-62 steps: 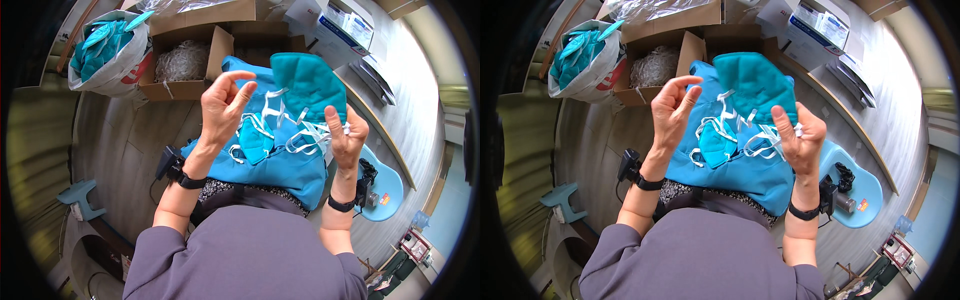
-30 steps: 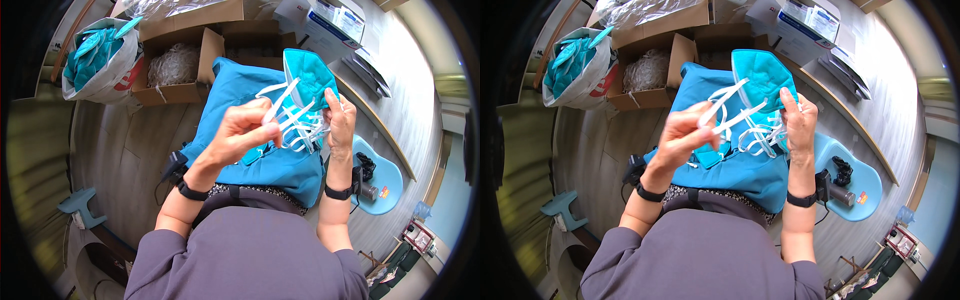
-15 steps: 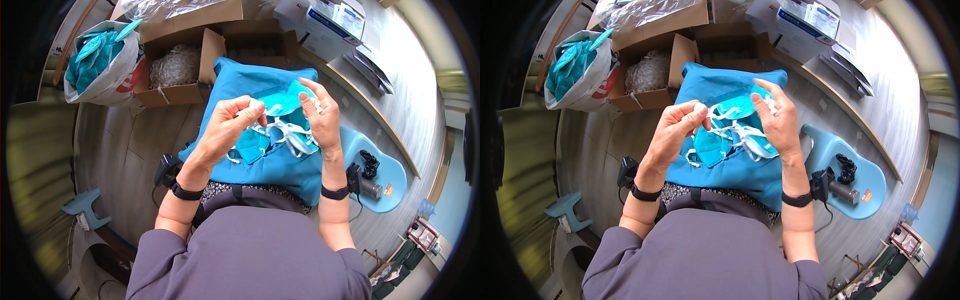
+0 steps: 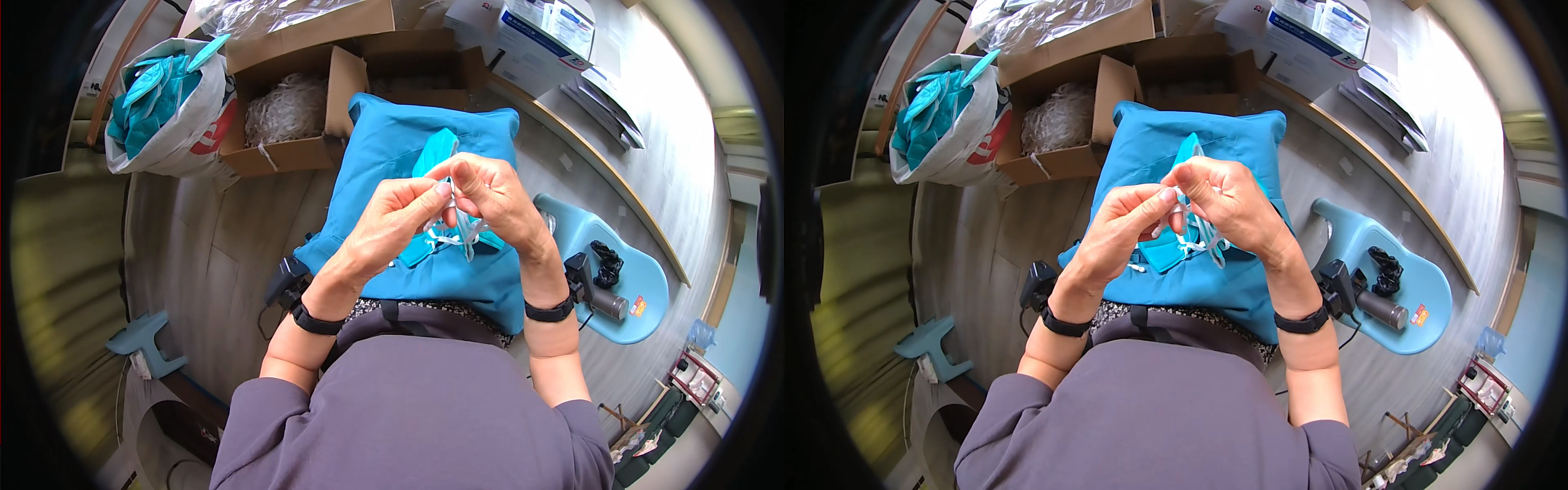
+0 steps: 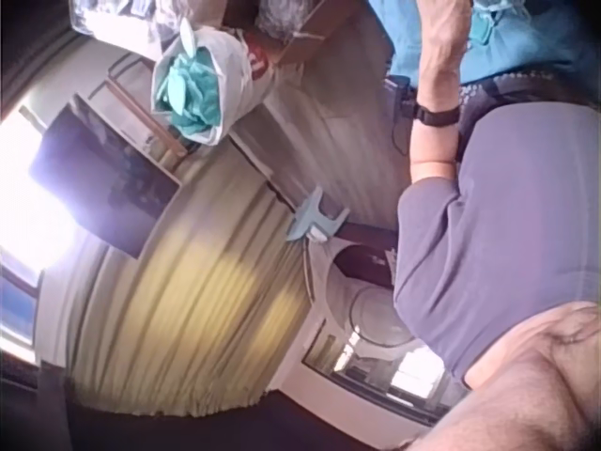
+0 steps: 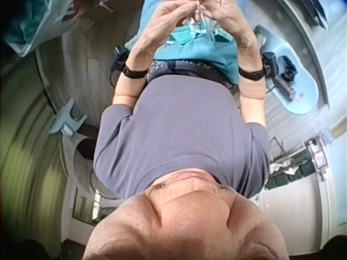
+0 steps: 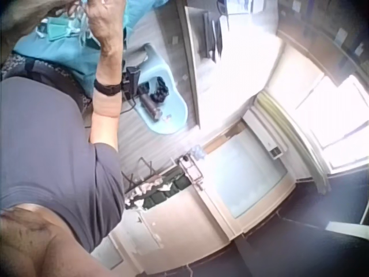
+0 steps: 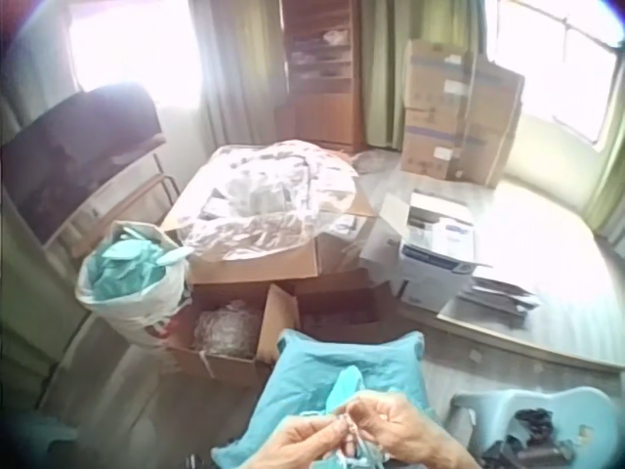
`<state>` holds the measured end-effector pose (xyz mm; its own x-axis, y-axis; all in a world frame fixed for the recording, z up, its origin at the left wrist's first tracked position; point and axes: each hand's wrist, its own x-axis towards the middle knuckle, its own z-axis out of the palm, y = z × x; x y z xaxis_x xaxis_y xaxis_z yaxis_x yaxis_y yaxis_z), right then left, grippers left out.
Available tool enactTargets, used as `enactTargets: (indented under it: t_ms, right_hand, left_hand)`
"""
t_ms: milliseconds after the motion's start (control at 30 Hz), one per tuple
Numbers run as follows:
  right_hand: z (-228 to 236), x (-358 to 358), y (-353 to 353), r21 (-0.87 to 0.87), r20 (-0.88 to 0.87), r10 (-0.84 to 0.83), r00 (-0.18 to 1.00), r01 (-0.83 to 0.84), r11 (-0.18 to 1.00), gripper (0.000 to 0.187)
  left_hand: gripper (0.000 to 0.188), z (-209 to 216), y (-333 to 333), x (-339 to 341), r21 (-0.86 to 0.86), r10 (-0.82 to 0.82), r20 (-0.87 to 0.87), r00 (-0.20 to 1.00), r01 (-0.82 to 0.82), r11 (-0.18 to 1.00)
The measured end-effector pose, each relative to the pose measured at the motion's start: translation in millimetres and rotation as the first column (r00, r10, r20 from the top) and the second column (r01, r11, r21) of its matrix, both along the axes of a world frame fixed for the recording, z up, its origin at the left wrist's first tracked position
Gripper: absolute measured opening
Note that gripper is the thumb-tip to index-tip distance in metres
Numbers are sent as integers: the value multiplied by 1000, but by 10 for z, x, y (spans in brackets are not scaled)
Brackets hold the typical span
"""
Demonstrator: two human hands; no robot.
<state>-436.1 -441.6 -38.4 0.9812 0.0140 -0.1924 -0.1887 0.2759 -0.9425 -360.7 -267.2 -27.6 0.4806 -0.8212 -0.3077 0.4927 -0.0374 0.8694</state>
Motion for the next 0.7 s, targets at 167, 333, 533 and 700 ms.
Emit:
enactTargets:
  t_ms: [167, 333, 533, 700]
  right_hand:
    - [68, -114, -69, -86, -31, 9, 999, -12, 996, 32]
    - [64, -117, -86, 29, -51, 50, 997, -48, 998, 21]
    - [-97, -128, -32, -85, 126, -32, 991, 43, 995, 22]
    - [-76, -120, 7, 153, -121, -232, 965, 249, 956, 26]
  left_hand:
    - [31, -41, 31, 62, 18, 2, -104, 995, 0, 1000]
    - [30, -76, 58, 56, 74, 43, -108, 993, -35, 997]
    - [34, -46, 33, 42, 96, 14, -34, 999, -11, 995]
    - [36, -172, -41, 1, 90, 2, -68, 998, 4, 996]
